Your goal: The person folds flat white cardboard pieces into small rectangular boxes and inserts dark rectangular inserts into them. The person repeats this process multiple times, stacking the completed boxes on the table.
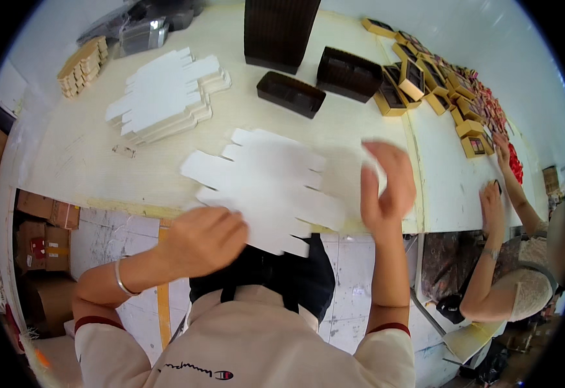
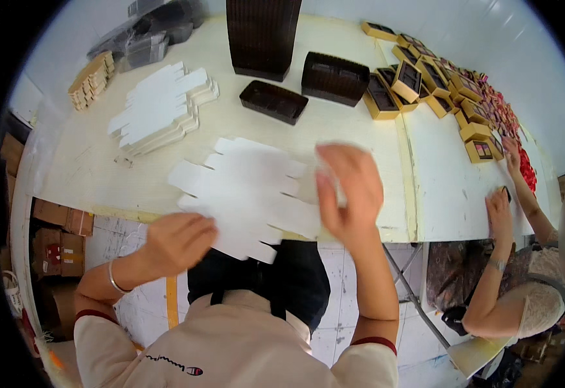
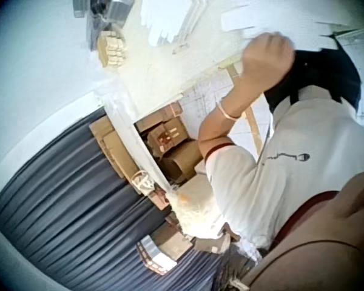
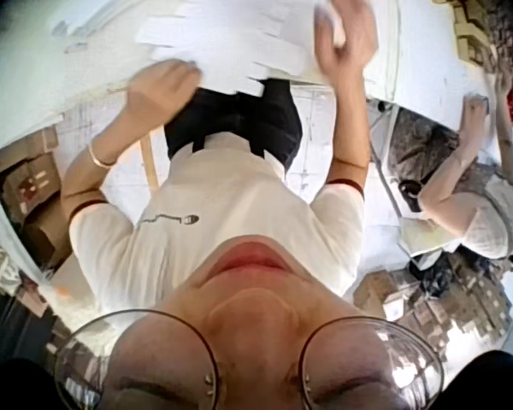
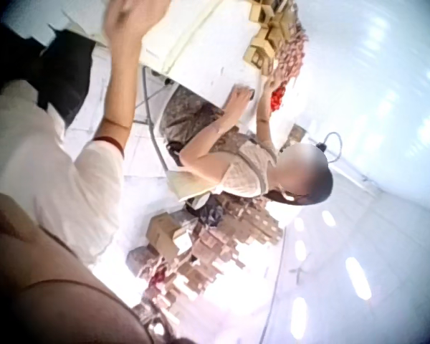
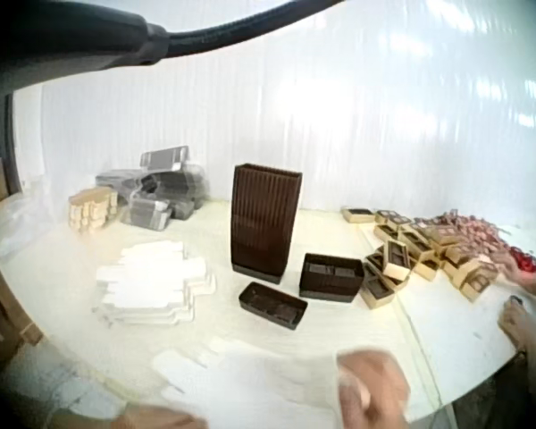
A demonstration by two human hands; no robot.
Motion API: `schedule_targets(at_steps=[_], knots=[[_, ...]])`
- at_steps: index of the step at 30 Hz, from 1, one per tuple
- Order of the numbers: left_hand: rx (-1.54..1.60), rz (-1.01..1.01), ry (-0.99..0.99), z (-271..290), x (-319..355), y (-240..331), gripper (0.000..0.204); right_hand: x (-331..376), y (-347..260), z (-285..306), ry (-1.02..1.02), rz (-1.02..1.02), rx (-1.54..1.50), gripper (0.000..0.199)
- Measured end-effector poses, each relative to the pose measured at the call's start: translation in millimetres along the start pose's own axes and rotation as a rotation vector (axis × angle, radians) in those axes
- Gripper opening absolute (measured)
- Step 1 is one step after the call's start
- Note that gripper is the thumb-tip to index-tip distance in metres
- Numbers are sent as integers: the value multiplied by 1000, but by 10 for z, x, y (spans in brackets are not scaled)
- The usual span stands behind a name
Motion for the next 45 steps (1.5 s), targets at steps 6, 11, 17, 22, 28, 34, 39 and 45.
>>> schedule_targets(at_steps=[6,11,17,22,28,34,39,45], knots=[[513,264,20,-660,10,-161,14,1003,-465,-310,-291,121,112,30],[316,322,-29,-865,-88,-310,31,1136,-140,-692,-352,-51,274,35],[405,192,-69,-891,295,-166,32,1222,-172,-885,-462,42,263,42],[460,253,-10,-914,368,-346,22,1136,-220,-1038,-544,-37,215,27],[478,252,-188,-1136,252,-611,15,930,-153,-1369,-686,-206,404,10],[221,209,7,-875,277,-562,27,1057,-156,-1088,-717,-461,338,16],[472,606,-41,-631,420,-571,55,1103,-386,-1279,-731,-731,89,20],[650,647,-128,-905,542,-860,37,1023,-770,-950,-818,-210,-340,43]])
Point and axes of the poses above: each hand's wrist, its own x-axis away from the middle knuckle, its own z-axis out of the back of the hand, y = z × x, the point moved 7 cm from there along -x, towards the middle knuckle, and after that the axes turned 14 degrees about -z, right-handed, at the moved point
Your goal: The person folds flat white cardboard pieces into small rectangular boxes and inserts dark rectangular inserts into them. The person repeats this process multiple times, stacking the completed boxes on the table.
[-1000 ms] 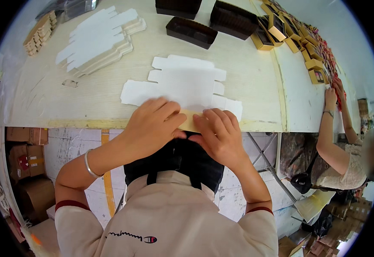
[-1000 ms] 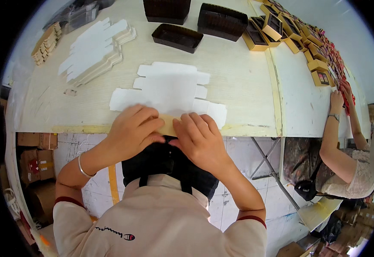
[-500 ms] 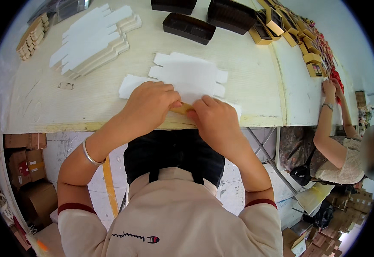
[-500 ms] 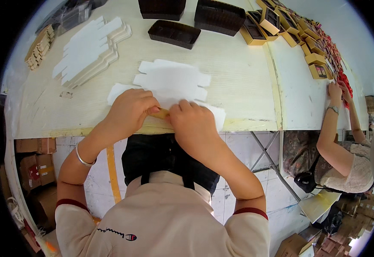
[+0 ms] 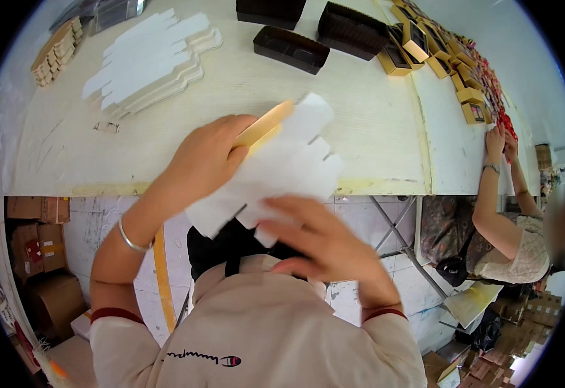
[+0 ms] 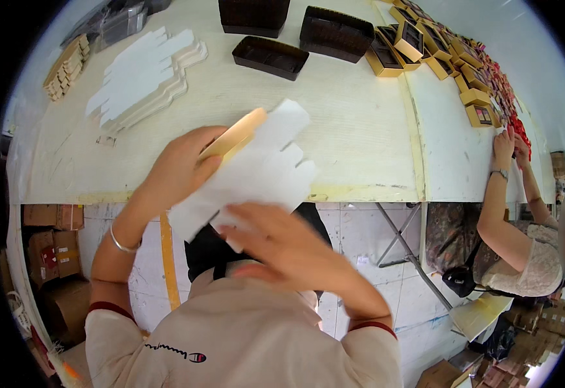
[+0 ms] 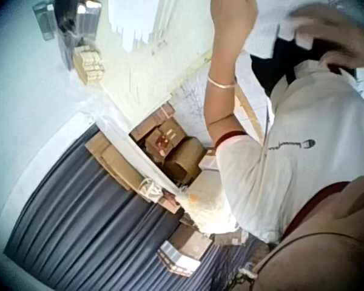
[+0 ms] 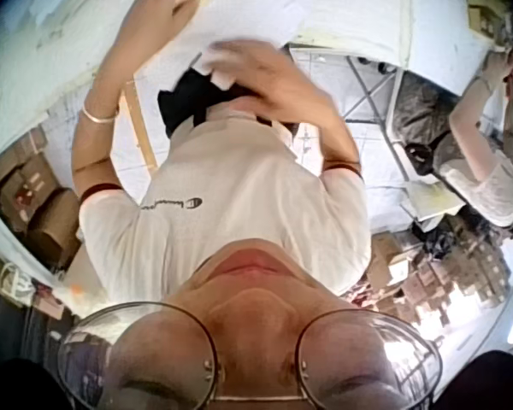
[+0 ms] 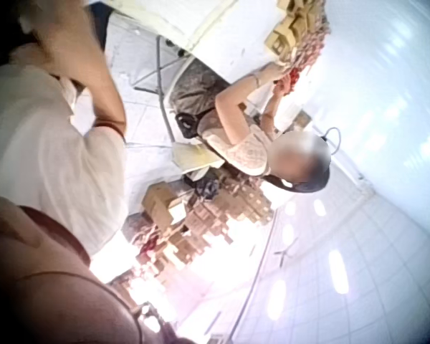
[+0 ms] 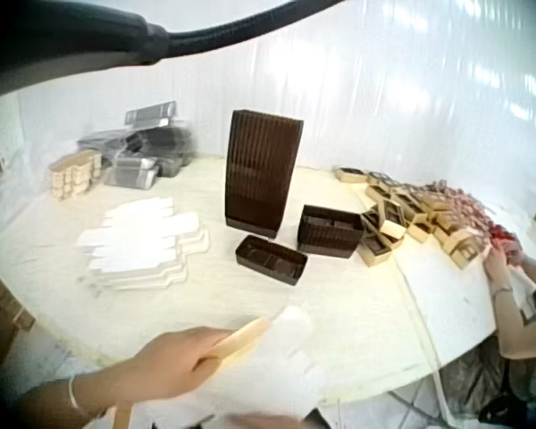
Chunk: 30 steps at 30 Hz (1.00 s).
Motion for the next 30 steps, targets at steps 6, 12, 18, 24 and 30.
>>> schedule_targets(at_steps=[6,12,18,24,30], knots=[[-3,-216,-183,-224,-281,-43,33,344,349,-31,159,30,492,32],[-8,-334,-186,-323,-312,47,32,-179,497,16,298,-212,401,14],[-20,-266,-259,-332,-322,69,35,40,365,-136,348,172,533,28],[-75,-265,-183,-289,-356,162,22,-103,384,-126,327,66,507,20],[-139,-389,-275,-236,-218,428,17,-273,524,81,210,-68,435,11]])
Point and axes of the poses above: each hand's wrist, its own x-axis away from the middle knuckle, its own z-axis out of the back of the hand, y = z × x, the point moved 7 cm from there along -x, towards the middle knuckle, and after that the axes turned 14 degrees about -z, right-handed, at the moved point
